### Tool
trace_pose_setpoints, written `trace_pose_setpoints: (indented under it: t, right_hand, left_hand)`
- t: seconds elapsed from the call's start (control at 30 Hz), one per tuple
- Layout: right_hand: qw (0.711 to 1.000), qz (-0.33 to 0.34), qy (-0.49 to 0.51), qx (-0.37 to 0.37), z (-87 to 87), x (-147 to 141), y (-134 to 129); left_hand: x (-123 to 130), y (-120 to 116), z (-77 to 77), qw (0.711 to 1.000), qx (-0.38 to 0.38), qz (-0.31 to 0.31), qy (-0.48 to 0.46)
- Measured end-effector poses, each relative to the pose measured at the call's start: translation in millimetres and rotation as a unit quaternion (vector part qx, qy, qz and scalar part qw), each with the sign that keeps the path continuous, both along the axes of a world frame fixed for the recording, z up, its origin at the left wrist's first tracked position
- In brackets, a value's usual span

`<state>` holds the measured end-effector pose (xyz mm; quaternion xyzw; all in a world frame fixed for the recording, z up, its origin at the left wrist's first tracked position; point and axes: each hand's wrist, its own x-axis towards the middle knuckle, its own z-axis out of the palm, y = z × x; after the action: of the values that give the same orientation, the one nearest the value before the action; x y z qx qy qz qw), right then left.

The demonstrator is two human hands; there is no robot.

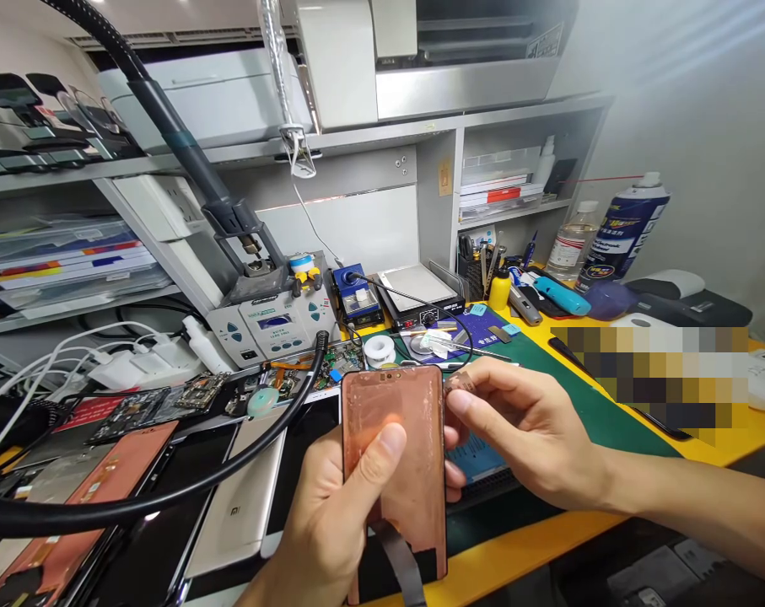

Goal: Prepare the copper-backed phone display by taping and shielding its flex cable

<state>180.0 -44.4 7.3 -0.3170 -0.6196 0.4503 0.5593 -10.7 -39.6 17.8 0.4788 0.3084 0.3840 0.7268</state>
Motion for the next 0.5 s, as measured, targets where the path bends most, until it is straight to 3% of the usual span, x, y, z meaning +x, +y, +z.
trace_pose_setpoints:
  t: [0.2,0.5]
  right_hand:
    - [0.998,-0.046,-0.049,0.003,2.1,1.6,2.5]
    - [0.998,-0.042,-0.046,0.005,1.6,1.4,3.0]
  left_hand:
    - [-3.6,2.7,5.7,0.998,-0.032,-0.036,-0.030]
    - [-5.1,3.7,7.4,0.997,-0.040,-0.037,-0.049]
